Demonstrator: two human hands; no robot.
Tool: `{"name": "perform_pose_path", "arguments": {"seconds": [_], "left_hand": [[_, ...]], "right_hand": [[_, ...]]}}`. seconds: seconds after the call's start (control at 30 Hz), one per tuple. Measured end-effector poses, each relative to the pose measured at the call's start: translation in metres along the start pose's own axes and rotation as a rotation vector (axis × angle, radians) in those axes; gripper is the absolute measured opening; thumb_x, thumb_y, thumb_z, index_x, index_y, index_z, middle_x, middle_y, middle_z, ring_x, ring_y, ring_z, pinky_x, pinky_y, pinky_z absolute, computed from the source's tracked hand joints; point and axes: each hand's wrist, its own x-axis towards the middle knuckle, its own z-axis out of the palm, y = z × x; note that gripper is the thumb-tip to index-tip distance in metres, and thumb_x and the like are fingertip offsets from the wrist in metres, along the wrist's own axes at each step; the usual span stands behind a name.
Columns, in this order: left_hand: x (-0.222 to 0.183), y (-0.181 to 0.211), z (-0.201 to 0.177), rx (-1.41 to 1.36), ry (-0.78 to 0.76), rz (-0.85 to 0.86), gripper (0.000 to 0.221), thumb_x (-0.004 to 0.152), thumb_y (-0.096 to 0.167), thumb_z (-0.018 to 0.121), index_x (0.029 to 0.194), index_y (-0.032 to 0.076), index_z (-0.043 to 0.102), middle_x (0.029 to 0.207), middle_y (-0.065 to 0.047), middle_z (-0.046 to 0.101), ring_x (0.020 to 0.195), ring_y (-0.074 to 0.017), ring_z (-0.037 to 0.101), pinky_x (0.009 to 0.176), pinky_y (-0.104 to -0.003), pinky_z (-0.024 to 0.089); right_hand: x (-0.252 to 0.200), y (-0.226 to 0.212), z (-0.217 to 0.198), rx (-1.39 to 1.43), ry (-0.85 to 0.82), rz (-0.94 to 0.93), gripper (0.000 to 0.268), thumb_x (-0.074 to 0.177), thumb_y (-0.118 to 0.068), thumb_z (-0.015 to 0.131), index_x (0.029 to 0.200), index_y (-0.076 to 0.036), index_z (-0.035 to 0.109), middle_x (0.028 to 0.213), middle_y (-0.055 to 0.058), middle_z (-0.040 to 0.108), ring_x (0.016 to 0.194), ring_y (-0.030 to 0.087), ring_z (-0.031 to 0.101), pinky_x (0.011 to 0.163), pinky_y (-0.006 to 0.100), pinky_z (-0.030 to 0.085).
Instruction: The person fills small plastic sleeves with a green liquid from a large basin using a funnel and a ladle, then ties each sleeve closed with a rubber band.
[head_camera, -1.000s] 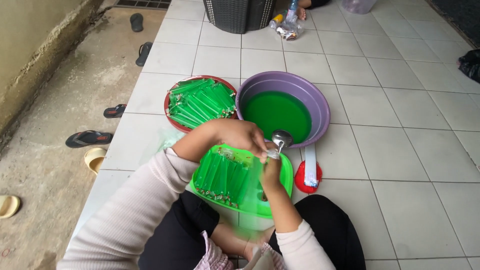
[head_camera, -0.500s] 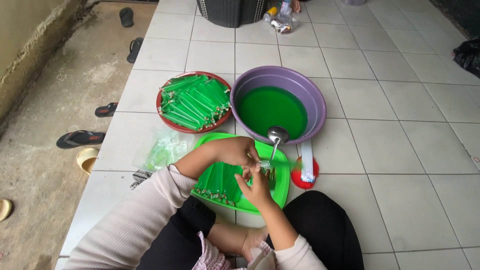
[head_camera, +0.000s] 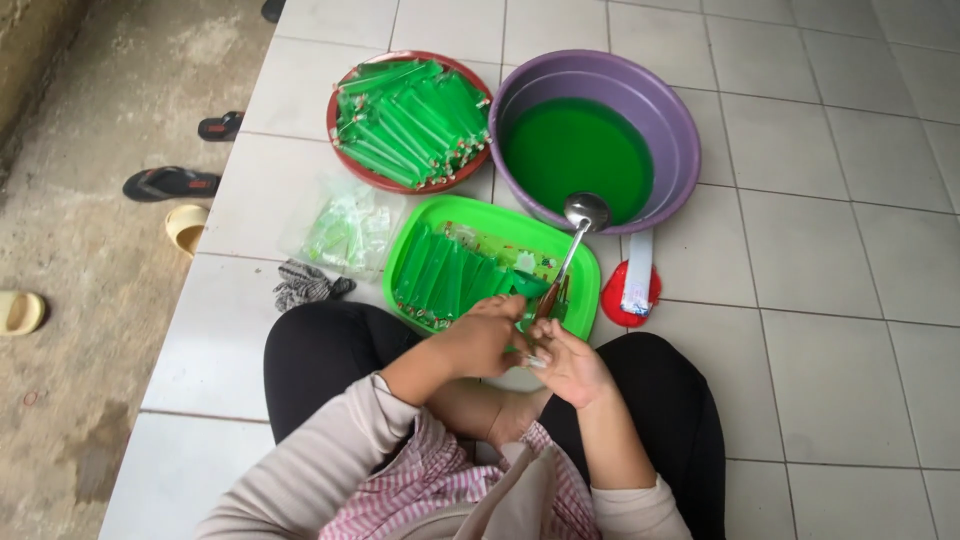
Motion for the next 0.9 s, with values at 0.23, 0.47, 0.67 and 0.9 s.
{"name": "perform_pose_path", "arguments": {"seconds": [0.23, 0.47, 0.67, 0.9], "left_hand": [[-0.001, 0.007, 0.037, 0.406, 0.192, 0.103, 0.007, 0.080, 0.040, 0.077, 0.080, 0.035, 0.081, 0.103, -0.001, 0.054, 0.102, -0.0278, 0.056, 0.096, -0.039, 0.042], [-0.007, -0.019, 0.054, 0.136, 0.113, 0.056, 0.008, 0.082, 0.040, 0.077, 0.086, 0.034, 0.081, 0.110, -0.001, 0.053, 0.111, -0.0292, 0.056, 0.107, -0.040, 0.039], [-0.010, -0.045, 0.079, -0.735, 0.396, -0.008, 0.013, 0.090, 0.021, 0.077, 0.102, 0.020, 0.082, 0.121, -0.014, 0.053, 0.122, -0.0400, 0.051, 0.111, -0.051, 0.037], [-0.018, -0.054, 0.111, -1.537, 0.604, -0.399, 0.015, 0.095, 0.008, 0.070, 0.103, -0.003, 0.078, 0.109, -0.007, 0.050, 0.111, -0.0225, 0.048, 0.101, -0.036, 0.036]], "right_hand": [[0.005, 0.010, -0.026, -0.310, 0.031, -0.071, 0.017, 0.105, -0.020, 0.058, 0.111, -0.011, 0.071, 0.092, -0.003, 0.062, 0.058, 0.005, 0.042, 0.058, 0.020, 0.038], [0.004, 0.024, 0.009, -0.651, 0.148, -0.336, 0.012, 0.096, -0.010, 0.071, 0.092, 0.000, 0.077, 0.063, -0.004, 0.049, 0.047, 0.001, 0.035, 0.046, 0.016, 0.034], [0.007, 0.015, -0.001, -0.296, 0.130, -0.154, 0.017, 0.100, -0.022, 0.062, 0.088, -0.010, 0.063, 0.072, -0.003, 0.048, 0.060, 0.011, 0.051, 0.062, 0.025, 0.044], [0.009, 0.027, -0.017, -0.306, 0.055, -0.232, 0.019, 0.109, -0.023, 0.052, 0.113, -0.008, 0.064, 0.096, 0.000, 0.055, 0.072, 0.015, 0.063, 0.064, 0.025, 0.048]]}}
